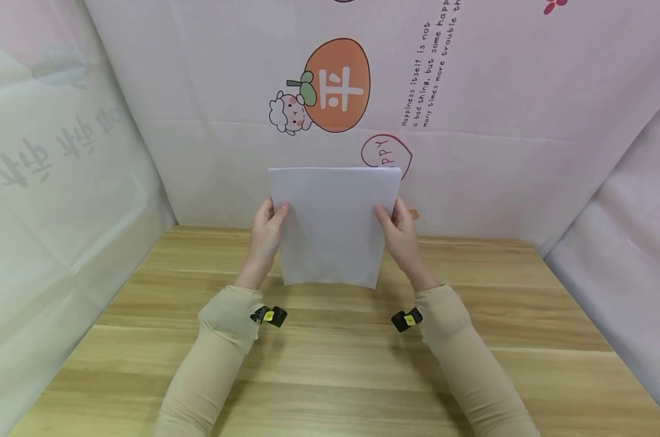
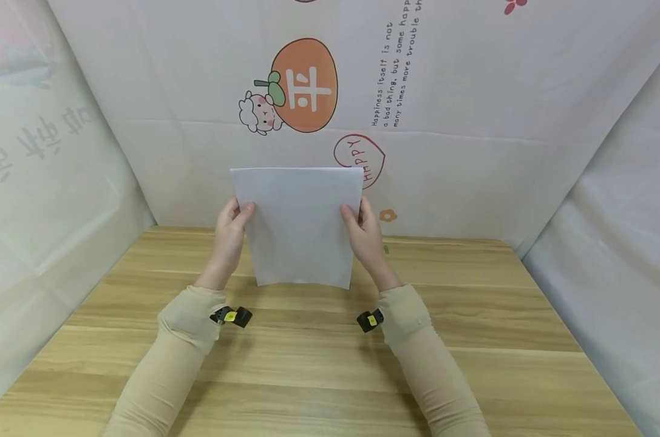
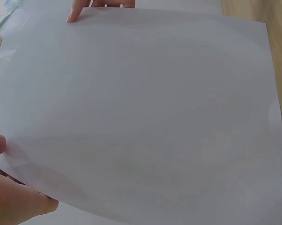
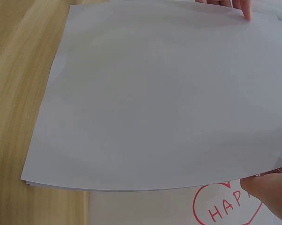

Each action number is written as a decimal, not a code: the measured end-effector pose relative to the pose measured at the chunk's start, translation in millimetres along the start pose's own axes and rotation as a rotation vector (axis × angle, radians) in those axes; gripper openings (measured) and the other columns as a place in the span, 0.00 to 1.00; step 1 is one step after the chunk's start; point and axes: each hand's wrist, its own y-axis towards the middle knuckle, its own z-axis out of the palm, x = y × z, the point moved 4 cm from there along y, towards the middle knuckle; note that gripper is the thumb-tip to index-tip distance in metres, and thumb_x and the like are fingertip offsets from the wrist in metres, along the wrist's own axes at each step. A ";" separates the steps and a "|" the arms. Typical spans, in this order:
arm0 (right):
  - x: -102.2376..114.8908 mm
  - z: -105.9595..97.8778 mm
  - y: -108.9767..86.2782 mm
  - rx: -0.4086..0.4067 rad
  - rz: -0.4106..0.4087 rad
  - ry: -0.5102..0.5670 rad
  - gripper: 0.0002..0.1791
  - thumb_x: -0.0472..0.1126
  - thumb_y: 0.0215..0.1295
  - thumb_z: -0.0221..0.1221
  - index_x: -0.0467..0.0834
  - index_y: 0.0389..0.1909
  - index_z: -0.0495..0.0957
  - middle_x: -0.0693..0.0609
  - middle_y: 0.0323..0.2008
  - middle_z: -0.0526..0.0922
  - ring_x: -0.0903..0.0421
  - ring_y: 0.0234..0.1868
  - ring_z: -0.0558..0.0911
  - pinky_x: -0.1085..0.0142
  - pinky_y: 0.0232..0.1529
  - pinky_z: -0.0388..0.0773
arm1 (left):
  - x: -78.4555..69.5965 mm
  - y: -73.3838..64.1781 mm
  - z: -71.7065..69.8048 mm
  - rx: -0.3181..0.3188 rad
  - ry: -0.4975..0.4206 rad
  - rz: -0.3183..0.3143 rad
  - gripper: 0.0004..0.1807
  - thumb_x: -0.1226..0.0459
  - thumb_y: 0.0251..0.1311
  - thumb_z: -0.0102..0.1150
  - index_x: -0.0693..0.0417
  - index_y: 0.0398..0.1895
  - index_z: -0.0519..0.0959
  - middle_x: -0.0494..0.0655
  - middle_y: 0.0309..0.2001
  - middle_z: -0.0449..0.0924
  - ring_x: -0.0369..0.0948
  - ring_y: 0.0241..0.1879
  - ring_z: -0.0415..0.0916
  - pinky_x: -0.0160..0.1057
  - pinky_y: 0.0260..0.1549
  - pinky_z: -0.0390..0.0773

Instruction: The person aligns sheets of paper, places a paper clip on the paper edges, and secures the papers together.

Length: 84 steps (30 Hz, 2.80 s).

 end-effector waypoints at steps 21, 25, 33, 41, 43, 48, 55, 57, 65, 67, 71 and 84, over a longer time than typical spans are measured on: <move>13.9 -1.2 7.5 -0.057 -0.031 -0.016 0.21 0.43 0.74 0.45 0.38 0.63 0.64 0.42 0.55 0.74 0.59 0.50 0.77 0.69 0.48 0.75 | -15.2 5.4 2.8 -0.019 -0.019 0.032 0.19 0.69 0.69 0.41 0.65 0.60 0.67 0.55 0.55 0.72 0.41 0.54 0.68 0.40 0.58 0.64; 14.7 -0.1 7.6 -0.066 -0.027 -0.018 0.21 0.43 0.74 0.45 0.37 0.62 0.64 0.42 0.54 0.75 0.58 0.49 0.77 0.69 0.47 0.76 | -15.2 5.5 2.8 -0.016 -0.033 0.041 0.18 0.69 0.69 0.41 0.65 0.60 0.68 0.54 0.54 0.72 0.40 0.53 0.68 0.40 0.57 0.64; 20.1 1.0 7.6 -0.071 -0.049 -0.004 0.21 0.43 0.74 0.45 0.36 0.62 0.63 0.44 0.53 0.74 0.58 0.49 0.77 0.69 0.48 0.74 | -18.8 4.7 3.0 -0.020 -0.044 0.047 0.18 0.69 0.69 0.40 0.65 0.60 0.68 0.54 0.53 0.73 0.39 0.52 0.69 0.38 0.56 0.65; 24.2 -0.1 9.3 -0.077 -0.033 -0.030 0.22 0.43 0.74 0.45 0.36 0.62 0.63 0.43 0.55 0.73 0.58 0.51 0.76 0.69 0.50 0.73 | -23.9 3.9 3.3 -0.014 -0.047 0.056 0.18 0.68 0.70 0.40 0.65 0.60 0.68 0.52 0.51 0.73 0.39 0.52 0.69 0.38 0.56 0.64; 24.5 -0.2 9.6 -0.077 -0.032 -0.027 0.22 0.43 0.74 0.45 0.36 0.62 0.63 0.44 0.55 0.74 0.58 0.51 0.76 0.69 0.51 0.73 | -24.5 4.0 3.3 -0.011 -0.047 0.059 0.18 0.68 0.71 0.40 0.65 0.60 0.68 0.51 0.51 0.73 0.40 0.52 0.69 0.39 0.56 0.64; 24.7 0.2 9.7 -0.073 -0.032 -0.019 0.21 0.44 0.74 0.45 0.38 0.62 0.63 0.45 0.54 0.74 0.59 0.50 0.76 0.69 0.50 0.74 | -24.3 3.5 3.3 -0.008 -0.043 0.058 0.17 0.67 0.71 0.40 0.65 0.59 0.67 0.49 0.50 0.73 0.39 0.52 0.69 0.39 0.56 0.65; 24.0 1.2 8.8 -0.069 -0.047 -0.015 0.21 0.44 0.74 0.46 0.40 0.62 0.64 0.44 0.54 0.74 0.59 0.50 0.76 0.69 0.48 0.74 | -20.4 3.9 3.2 -0.018 -0.055 0.051 0.16 0.67 0.70 0.43 0.66 0.56 0.69 0.45 0.45 0.73 0.38 0.47 0.70 0.37 0.51 0.67; 23.6 1.2 8.7 -0.070 -0.046 -0.011 0.21 0.45 0.73 0.46 0.39 0.62 0.63 0.44 0.55 0.73 0.59 0.50 0.76 0.70 0.49 0.74 | -19.9 4.1 2.9 -0.023 -0.060 0.050 0.16 0.67 0.70 0.43 0.66 0.56 0.69 0.45 0.44 0.74 0.38 0.46 0.71 0.36 0.49 0.67; 23.4 -0.2 9.7 -0.086 -0.038 0.019 0.21 0.45 0.73 0.47 0.40 0.61 0.64 0.45 0.54 0.74 0.58 0.50 0.75 0.70 0.48 0.73 | -24.1 4.1 2.1 -0.024 -0.046 0.050 0.17 0.65 0.70 0.43 0.67 0.56 0.68 0.47 0.46 0.73 0.39 0.47 0.71 0.36 0.50 0.68; 24.6 -0.5 10.5 -0.090 -0.041 0.025 0.21 0.45 0.73 0.47 0.40 0.61 0.64 0.46 0.53 0.74 0.58 0.49 0.75 0.69 0.47 0.73 | -25.9 4.5 2.3 -0.024 -0.046 0.057 0.16 0.65 0.70 0.43 0.67 0.56 0.68 0.47 0.46 0.73 0.39 0.47 0.71 0.36 0.50 0.68; 27.1 -0.8 12.6 -0.106 -0.052 0.029 0.19 0.45 0.73 0.48 0.40 0.59 0.65 0.49 0.49 0.75 0.58 0.47 0.76 0.69 0.44 0.74 | -29.2 5.8 3.1 -0.024 -0.051 0.076 0.14 0.66 0.70 0.43 0.66 0.53 0.69 0.44 0.44 0.72 0.38 0.47 0.70 0.35 0.51 0.67; 39.1 1.8 18.9 -0.146 -0.090 0.020 0.14 0.46 0.72 0.48 0.42 0.52 0.69 0.51 0.45 0.76 0.58 0.43 0.76 0.69 0.43 0.74 | -36.2 7.9 4.9 -0.054 -0.050 0.106 0.13 0.64 0.71 0.44 0.64 0.50 0.71 0.44 0.41 0.73 0.38 0.43 0.70 0.35 0.47 0.67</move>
